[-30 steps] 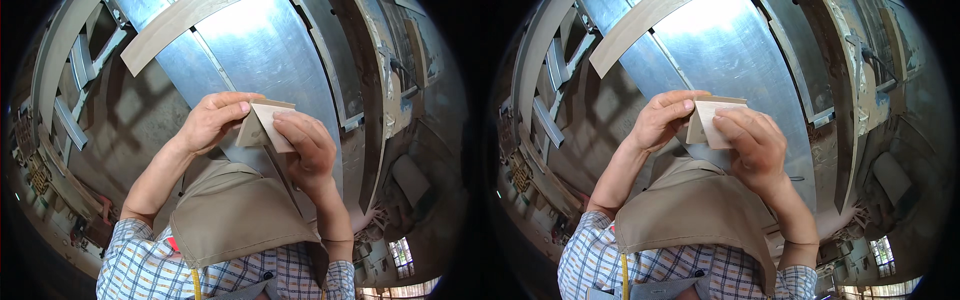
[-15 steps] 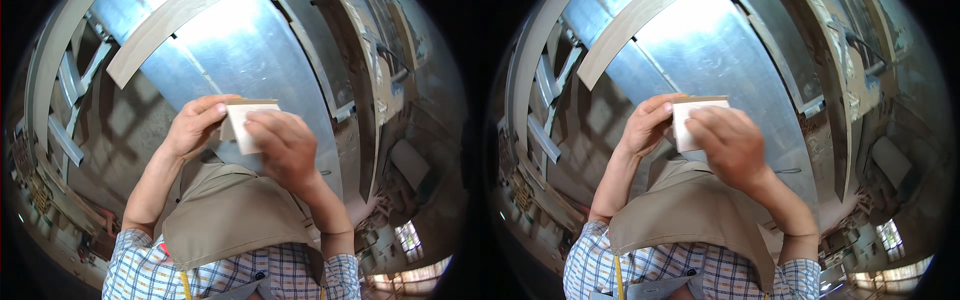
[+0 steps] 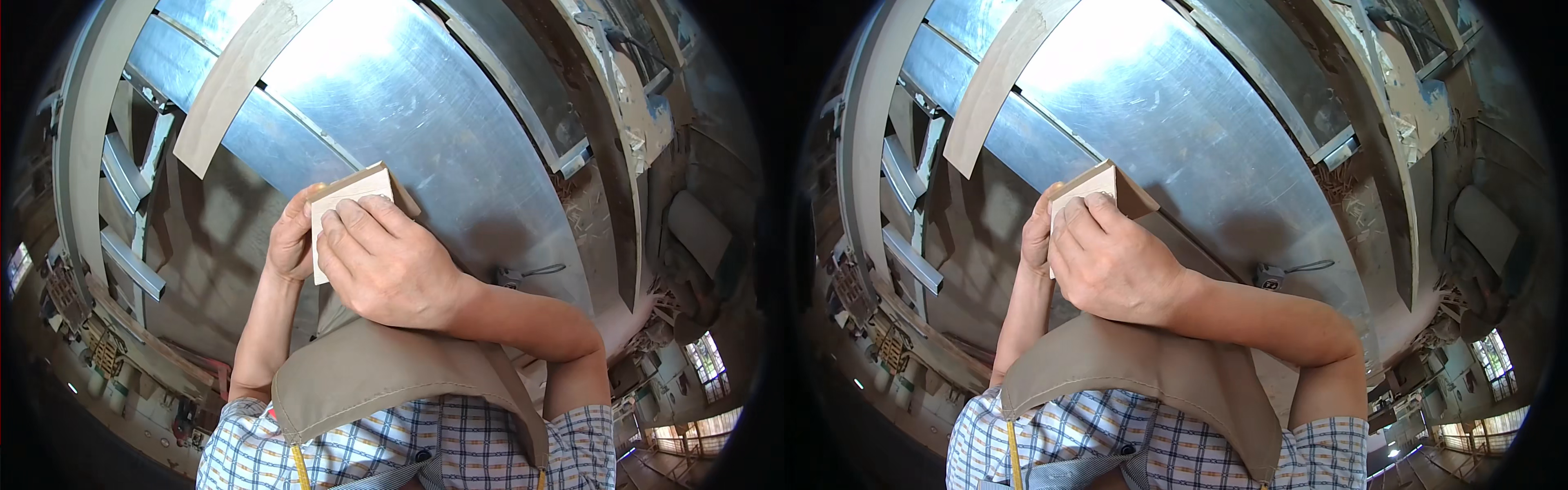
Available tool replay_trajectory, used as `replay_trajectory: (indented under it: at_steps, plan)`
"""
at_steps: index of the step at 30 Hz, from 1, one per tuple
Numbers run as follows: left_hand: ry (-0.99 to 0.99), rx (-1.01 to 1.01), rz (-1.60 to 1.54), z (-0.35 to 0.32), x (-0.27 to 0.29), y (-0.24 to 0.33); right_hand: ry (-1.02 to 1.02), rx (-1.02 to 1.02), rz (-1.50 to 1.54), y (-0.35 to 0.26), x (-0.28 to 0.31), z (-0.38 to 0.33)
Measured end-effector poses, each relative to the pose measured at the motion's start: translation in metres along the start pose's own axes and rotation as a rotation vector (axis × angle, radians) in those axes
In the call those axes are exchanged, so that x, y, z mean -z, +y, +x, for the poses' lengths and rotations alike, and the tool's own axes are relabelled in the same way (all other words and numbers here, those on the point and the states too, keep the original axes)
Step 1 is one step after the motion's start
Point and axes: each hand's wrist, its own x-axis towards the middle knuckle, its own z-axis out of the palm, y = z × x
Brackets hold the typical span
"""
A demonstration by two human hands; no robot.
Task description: The person measures and cuts wooden boards using a table saw and a tape measure. The person then planes the edges of small wooden pieces against a jointer machine and fits the pieces together by hand.
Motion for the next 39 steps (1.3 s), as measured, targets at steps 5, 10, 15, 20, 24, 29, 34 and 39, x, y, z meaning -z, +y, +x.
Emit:
replay_trajectory:
  at_steps: [5,10,15,20,24,29,34,39]
  plan:
    - [0.071,-0.018,0.03,-0.002,0.002,-0.006,-0.071,0.018,-0.048,-0.006,-0.003,0.006]
    - [0.213,0.005,0.067,-0.001,-0.004,-0.005,-0.079,0.029,-0.063,-0.006,-0.005,0.011]
    - [0.233,0.01,0.053,-0.001,0.008,-0.007,-0.119,0.041,-0.073,-0.01,-0.005,0.014]
    - [0.054,0.017,-0.109,-0.007,0.016,-0.004,-0.126,0.082,-0.08,-0.015,-0.005,0.025]
    - [0.135,-0.155,0.039,-0.022,-0.011,-0.012,-0.286,0.144,-0.088,-0.021,-0.004,0.043]
    - [0.278,-0.136,-0.023,-0.03,0.019,-0.015,-0.332,0.221,-0.127,-0.03,-0.015,0.059]
    - [0.262,-0.016,-0.247,-0.036,0.032,-0.011,-0.306,0.265,-0.145,-0.035,-0.025,0.067]
    - [0.291,-0.231,0.091,-0.047,-0.004,-0.004,-0.273,0.276,-0.204,-0.04,-0.035,0.065]
